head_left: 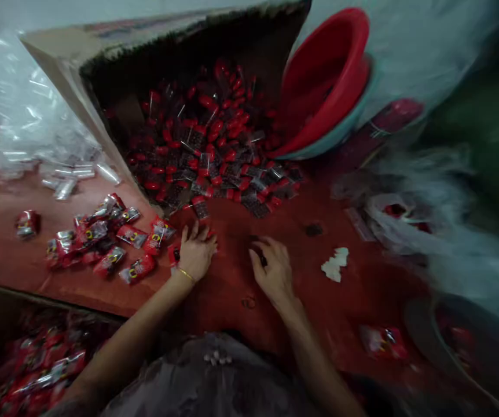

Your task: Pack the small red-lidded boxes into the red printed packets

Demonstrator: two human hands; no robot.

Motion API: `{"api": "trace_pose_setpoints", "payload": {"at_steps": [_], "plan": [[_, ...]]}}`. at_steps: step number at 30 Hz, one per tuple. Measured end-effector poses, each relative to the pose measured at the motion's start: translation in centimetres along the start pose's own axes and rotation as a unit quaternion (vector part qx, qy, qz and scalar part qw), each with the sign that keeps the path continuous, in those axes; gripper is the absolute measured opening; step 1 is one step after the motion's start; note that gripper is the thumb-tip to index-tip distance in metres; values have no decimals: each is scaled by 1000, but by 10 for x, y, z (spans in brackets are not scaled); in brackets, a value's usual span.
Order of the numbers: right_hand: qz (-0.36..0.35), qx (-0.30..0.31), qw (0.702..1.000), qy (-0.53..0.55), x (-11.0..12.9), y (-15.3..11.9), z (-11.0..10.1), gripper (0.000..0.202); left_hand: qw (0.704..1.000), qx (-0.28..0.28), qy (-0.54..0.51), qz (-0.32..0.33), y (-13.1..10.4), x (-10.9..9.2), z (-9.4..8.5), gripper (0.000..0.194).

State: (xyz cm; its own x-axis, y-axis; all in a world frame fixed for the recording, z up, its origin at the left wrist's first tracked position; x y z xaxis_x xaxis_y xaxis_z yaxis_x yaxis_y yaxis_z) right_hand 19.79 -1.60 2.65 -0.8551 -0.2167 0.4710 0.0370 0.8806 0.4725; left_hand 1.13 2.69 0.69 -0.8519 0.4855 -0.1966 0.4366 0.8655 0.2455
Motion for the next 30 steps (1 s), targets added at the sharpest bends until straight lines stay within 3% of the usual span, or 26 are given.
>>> {"api": "trace_pose_setpoints", "payload": {"at_steps": [3, 6, 9, 12, 15, 17, 20, 22, 25, 28, 30], "plan": [[-8, 18, 998, 56, 17, 0, 4, 19, 999, -23, -20, -27, 0, 4, -4, 27], [71, 59, 980, 177, 28, 2, 14, 22, 994, -68, -56, -69, 1, 3, -17, 28], [178, 118, 918, 333, 36, 9, 29, 28, 987, -108, -96, -73, 1, -7, -32, 28], [212, 141, 864, 434, 46, 16, 39, 27, 976, -129, -168, -58, -1, -20, -41, 29], [234, 113, 835, 485, 49, 18, 41, 25, 927, -154, -326, -106, -3, -23, -42, 39], [245, 93, 826, 499, 47, 16, 40, 24, 858, -136, -466, -168, -4, -22, -37, 41], [241, 83, 841, 477, 42, 11, 37, 23, 751, -70, -615, -232, -4, -24, -27, 32], [228, 81, 873, 424, 41, 7, 34, 25, 723, -64, -636, -261, -5, -25, -23, 28], [201, 59, 921, 328, 41, 4, 30, 31, 747, -84, -593, -289, -8, -26, -21, 23], [176, 44, 945, 273, 43, 1, 28, 33, 781, -88, -543, -297, -11, -28, -18, 21], [166, 36, 955, 242, 43, 0, 27, 34, 782, -92, -544, -291, -11, -30, -17, 21]]}}
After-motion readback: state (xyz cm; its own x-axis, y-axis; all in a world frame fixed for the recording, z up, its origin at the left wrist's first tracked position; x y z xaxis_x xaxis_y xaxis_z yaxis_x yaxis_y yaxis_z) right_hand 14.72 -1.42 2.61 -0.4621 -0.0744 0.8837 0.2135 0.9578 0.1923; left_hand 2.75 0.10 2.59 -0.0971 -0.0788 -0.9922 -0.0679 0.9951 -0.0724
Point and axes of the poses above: each hand's wrist, its own y-axis towards the middle knuckle, its own z-axis out of the palm, x = y × z, the point moved 3 cm from there along y, towards the middle knuckle, and after that the axes turned 4 degrees about z, right-handed, at the moved point
